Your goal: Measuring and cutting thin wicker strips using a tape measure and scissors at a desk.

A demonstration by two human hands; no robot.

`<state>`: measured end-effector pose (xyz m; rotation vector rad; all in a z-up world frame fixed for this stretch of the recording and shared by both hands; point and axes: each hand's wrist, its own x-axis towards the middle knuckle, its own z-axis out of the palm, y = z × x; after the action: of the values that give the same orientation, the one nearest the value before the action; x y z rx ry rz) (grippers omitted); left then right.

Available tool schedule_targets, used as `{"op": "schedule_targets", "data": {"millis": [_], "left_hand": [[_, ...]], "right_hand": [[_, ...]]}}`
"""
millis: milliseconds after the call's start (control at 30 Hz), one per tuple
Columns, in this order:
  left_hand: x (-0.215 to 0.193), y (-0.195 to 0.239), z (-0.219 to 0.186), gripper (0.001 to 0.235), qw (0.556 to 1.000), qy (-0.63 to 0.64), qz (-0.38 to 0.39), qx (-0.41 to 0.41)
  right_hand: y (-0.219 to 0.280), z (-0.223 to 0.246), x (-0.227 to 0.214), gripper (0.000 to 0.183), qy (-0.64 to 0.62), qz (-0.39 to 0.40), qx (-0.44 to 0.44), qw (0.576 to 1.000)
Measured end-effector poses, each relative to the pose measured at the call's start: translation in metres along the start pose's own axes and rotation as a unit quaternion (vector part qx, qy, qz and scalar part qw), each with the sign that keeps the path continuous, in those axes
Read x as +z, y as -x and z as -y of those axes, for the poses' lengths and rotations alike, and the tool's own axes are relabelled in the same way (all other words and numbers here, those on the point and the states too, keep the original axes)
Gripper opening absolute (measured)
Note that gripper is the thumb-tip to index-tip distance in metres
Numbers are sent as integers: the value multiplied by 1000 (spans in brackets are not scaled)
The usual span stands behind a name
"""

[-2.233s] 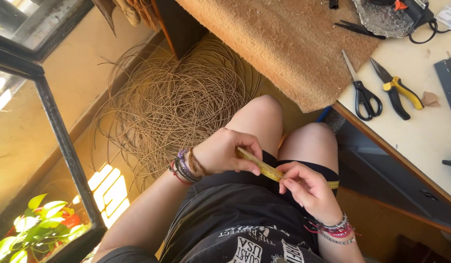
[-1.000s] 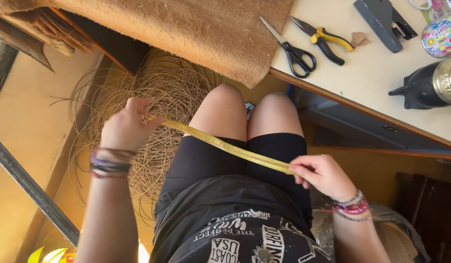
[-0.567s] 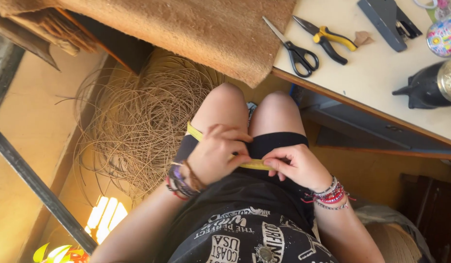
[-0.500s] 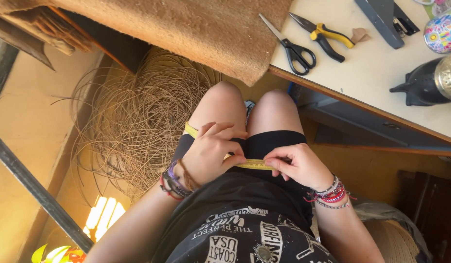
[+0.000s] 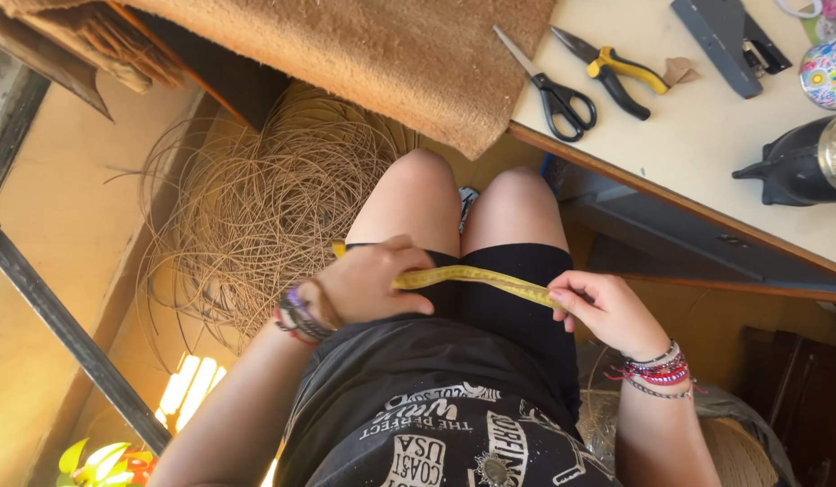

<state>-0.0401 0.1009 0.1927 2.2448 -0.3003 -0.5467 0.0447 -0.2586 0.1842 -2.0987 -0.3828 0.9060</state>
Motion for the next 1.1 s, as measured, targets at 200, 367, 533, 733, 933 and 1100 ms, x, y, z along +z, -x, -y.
{"op": "schedule_targets", "data": {"millis": [200, 367, 533, 733, 933, 1100], "left_hand": [[51, -25, 39, 75, 996, -93, -6, -7], [62, -28, 40, 48, 1000, -12, 19, 17], [76, -43, 20, 48, 998, 40, 39, 21], [5, -19, 13, 43, 993, 106, 41, -26], [-14, 5, 57, 20, 974, 202, 3, -105], [7, 3, 57, 14, 902, 379, -149, -143]], "right_hand": [[6, -9, -1, 23, 43, 46, 5, 998], [7, -22, 1, 26, 85, 64, -5, 994], [-7, 56, 52, 44, 156, 47, -146, 976], [-17, 19, 54, 20, 161, -26, -174, 971], [2, 3, 25, 25, -22, -19, -96, 995], [-2, -7, 34, 28, -108, -51, -121, 985]]}}
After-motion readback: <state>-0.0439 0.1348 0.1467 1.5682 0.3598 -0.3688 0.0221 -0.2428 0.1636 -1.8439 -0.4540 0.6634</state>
